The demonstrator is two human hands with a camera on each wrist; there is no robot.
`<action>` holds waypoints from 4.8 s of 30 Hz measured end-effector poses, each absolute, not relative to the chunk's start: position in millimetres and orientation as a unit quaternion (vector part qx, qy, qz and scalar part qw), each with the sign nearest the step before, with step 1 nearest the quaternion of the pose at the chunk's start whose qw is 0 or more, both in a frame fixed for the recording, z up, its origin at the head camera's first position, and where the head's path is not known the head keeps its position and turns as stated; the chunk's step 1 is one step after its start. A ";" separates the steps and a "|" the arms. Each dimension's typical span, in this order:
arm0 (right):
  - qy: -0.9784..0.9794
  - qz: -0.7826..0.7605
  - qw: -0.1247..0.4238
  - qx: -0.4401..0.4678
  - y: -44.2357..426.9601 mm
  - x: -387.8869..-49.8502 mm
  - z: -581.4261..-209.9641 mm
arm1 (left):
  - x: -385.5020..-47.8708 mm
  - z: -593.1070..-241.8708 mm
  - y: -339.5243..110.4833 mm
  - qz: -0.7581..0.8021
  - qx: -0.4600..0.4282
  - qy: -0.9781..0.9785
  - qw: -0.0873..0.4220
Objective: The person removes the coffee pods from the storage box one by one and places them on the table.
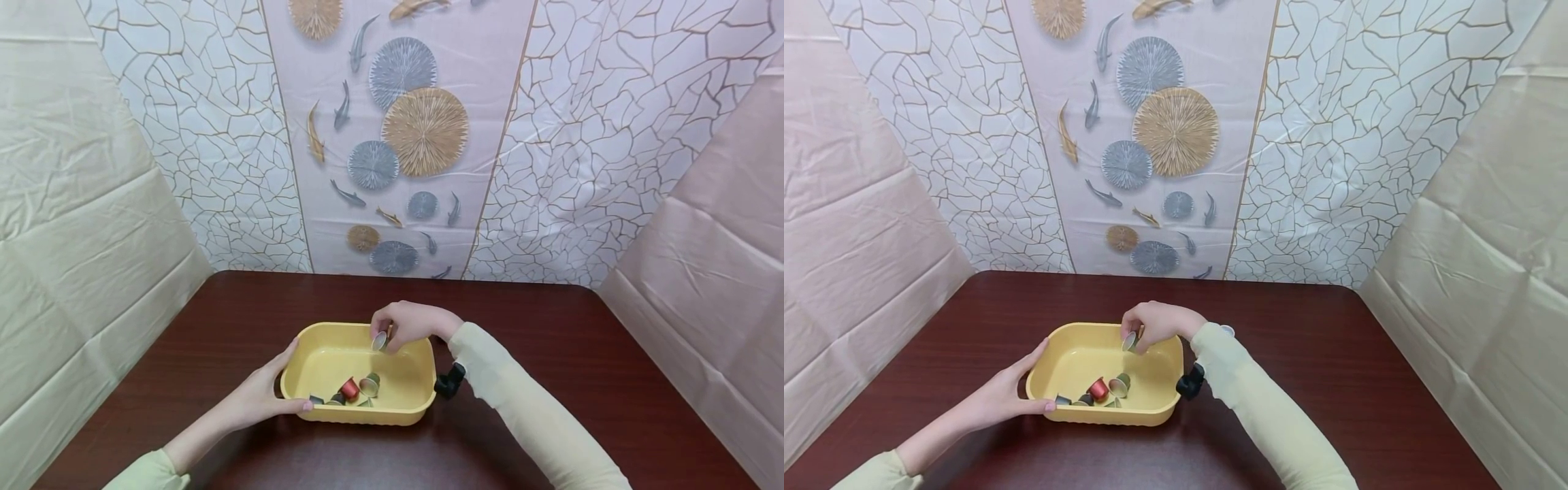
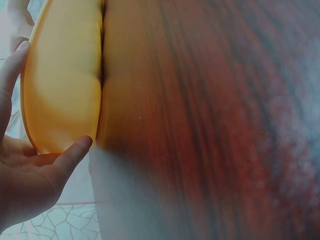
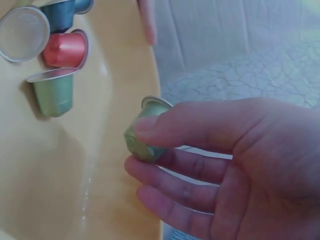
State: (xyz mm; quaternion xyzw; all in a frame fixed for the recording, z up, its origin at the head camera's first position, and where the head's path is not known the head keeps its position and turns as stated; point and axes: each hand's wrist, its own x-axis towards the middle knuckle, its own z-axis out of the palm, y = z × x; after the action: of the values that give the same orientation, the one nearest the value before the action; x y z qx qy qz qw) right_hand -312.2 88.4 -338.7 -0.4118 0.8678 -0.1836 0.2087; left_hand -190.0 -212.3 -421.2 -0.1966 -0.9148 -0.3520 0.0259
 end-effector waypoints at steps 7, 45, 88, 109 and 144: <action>0.872 -0.232 0.183 -0.389 104.7 -312.2 -339.0 | -189.3 -420.9 -212.0 -0.351 -0.196 -0.915 0.028; 0.900 -0.384 -0.085 -0.187 173.1 -295.5 -370.3 | -190.8 -426.3 -211.5 -0.354 -0.190 -0.915 0.032; 0.928 -0.351 -0.009 -0.124 189.2 -288.2 -419.2 | -188.8 -421.0 -212.0 -0.349 -0.202 -0.914 0.040; 0.933 -0.334 -0.007 -0.132 187.4 -284.7 -422.1 | -188.5 -423.4 -212.2 -0.351 -0.196 -0.915 0.040; 0.933 -0.335 -0.016 -0.132 189.8 -282.9 -427.0 | -191.3 -426.9 -211.4 -0.355 -0.183 -0.917 0.023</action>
State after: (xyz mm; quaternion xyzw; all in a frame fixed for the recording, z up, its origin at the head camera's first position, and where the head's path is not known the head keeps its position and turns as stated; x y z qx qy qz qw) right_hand -282.9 189.8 -427.0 -0.1321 0.9329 -0.3348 -0.0159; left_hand -191.3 -211.4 -426.9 -0.1828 -0.9166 -0.3550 0.0232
